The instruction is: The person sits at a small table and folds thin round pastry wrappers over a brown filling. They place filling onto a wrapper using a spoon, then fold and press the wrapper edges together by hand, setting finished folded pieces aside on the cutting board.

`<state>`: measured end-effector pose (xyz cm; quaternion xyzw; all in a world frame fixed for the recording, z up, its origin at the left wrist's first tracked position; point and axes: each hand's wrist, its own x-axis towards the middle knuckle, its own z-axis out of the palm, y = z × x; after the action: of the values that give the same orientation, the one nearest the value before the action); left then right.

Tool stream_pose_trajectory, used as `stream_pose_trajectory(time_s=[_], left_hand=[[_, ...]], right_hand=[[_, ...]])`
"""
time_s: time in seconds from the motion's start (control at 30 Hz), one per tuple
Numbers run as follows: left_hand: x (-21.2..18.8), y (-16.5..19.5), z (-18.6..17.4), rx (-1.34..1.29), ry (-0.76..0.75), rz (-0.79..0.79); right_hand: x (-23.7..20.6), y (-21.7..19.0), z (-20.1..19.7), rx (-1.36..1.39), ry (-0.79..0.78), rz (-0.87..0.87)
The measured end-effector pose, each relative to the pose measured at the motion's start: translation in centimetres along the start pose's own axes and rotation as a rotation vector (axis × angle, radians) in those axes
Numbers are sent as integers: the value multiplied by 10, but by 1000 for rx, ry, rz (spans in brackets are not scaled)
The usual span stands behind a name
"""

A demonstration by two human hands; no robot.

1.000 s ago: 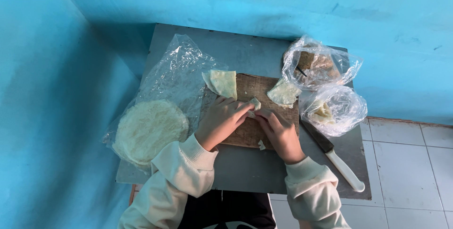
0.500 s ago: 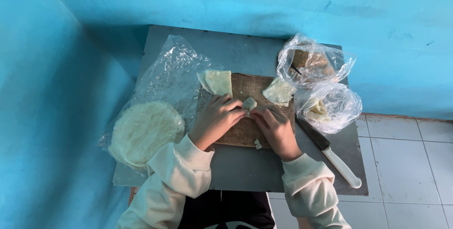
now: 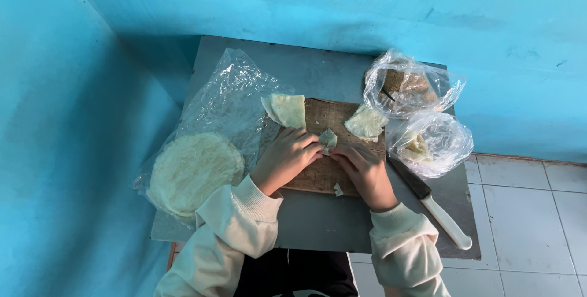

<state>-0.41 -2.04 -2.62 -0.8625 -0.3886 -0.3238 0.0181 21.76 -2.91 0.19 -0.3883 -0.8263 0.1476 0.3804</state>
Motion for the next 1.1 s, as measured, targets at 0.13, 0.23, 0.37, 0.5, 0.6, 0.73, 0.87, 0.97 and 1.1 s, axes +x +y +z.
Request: stream_pose_trajectory(time_s=[0.13,0.23,0.37,0.5,0.6,0.73,0.87,0.97,1.1], left_hand=[[1,0,0,5,-5,-4],[2,1,0,0,24,16],[4,2,0,-2,15,19],[3,2,1,-19,5,9],[4,4,4,-29,4,-29],[5,4,3,-21,-6,-45],[3,4,-3,-9,-23,-41],[2,5,-6,-3,0,-14],[4,4,-5,33,-17,-1]], right_hand=[[-1,6,1,19,-20,37],[-1,8,3,29,0,11],[0,8,6,29,41,24],[0,7,3,-113,49,-90],[0,5,2,-98,29,-72],[2,2,5,-114,57,-82],[4,0,7,-112,53,-99],[6,-2,7,-163,14,-94],[7,-1,6,-188,-9,-136]])
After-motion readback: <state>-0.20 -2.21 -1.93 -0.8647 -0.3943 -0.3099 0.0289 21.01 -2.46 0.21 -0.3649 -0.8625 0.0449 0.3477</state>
